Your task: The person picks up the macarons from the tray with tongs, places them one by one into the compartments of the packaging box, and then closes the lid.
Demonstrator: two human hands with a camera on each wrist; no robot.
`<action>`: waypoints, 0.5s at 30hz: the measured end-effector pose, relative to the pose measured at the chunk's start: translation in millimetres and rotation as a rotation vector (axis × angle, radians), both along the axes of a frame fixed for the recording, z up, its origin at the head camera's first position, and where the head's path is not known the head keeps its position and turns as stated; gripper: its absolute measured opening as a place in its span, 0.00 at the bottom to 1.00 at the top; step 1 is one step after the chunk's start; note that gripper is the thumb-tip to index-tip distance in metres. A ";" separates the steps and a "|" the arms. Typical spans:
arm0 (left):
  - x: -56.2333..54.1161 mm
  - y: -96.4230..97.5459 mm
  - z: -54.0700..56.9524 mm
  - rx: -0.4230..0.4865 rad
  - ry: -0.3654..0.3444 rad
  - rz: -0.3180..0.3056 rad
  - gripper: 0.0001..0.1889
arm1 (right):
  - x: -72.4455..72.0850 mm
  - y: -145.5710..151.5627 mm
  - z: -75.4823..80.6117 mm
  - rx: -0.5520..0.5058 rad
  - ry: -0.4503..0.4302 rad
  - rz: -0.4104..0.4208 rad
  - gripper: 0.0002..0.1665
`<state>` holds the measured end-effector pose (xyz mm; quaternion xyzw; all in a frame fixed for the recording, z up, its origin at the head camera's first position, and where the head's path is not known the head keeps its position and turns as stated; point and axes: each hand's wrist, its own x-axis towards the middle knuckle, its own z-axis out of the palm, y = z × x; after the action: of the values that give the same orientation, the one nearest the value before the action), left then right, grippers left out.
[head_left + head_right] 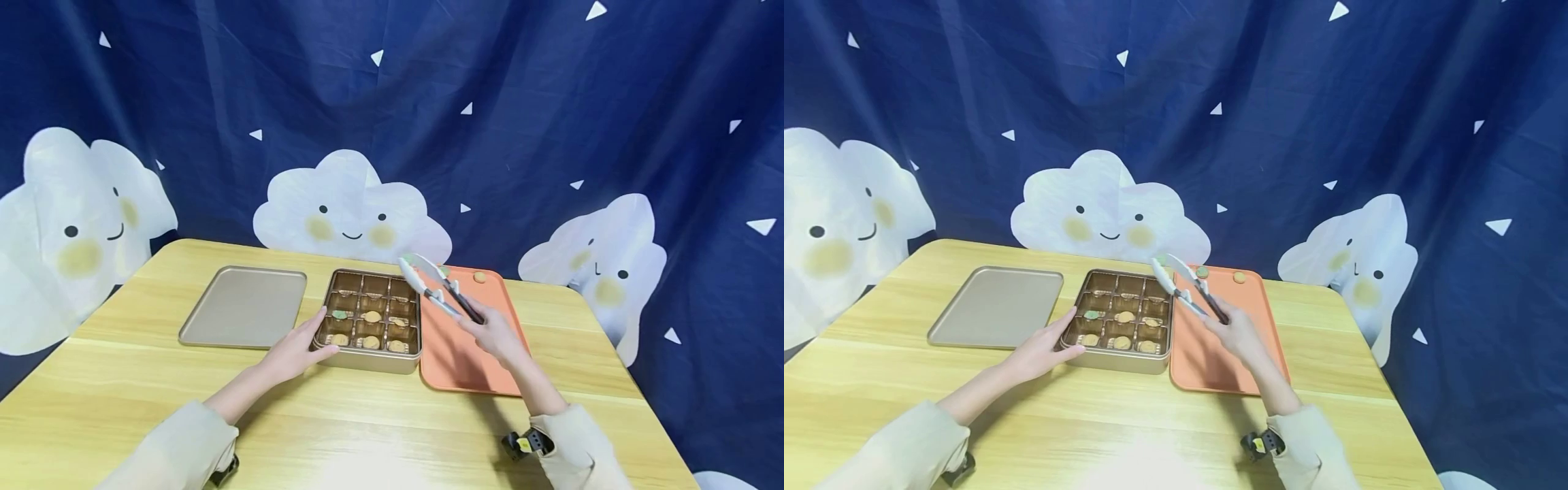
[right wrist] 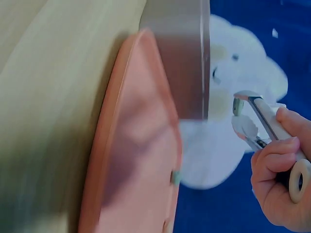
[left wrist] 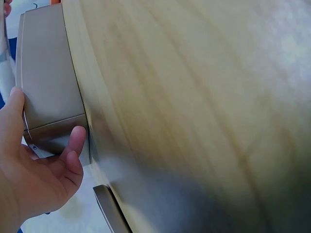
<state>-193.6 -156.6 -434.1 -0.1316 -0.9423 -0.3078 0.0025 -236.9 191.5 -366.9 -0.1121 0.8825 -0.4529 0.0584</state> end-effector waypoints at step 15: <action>1.2 0.1 2.0 0.002 0.010 0.003 0.46 | -2.2 -66.4 -2.7 -0.035 -0.110 0.107 0.36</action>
<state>-192.4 -156.6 -432.1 -0.1315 -0.9422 -0.3080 0.0078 -239.1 125.1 -369.6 -0.1350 0.8627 -0.4701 0.1287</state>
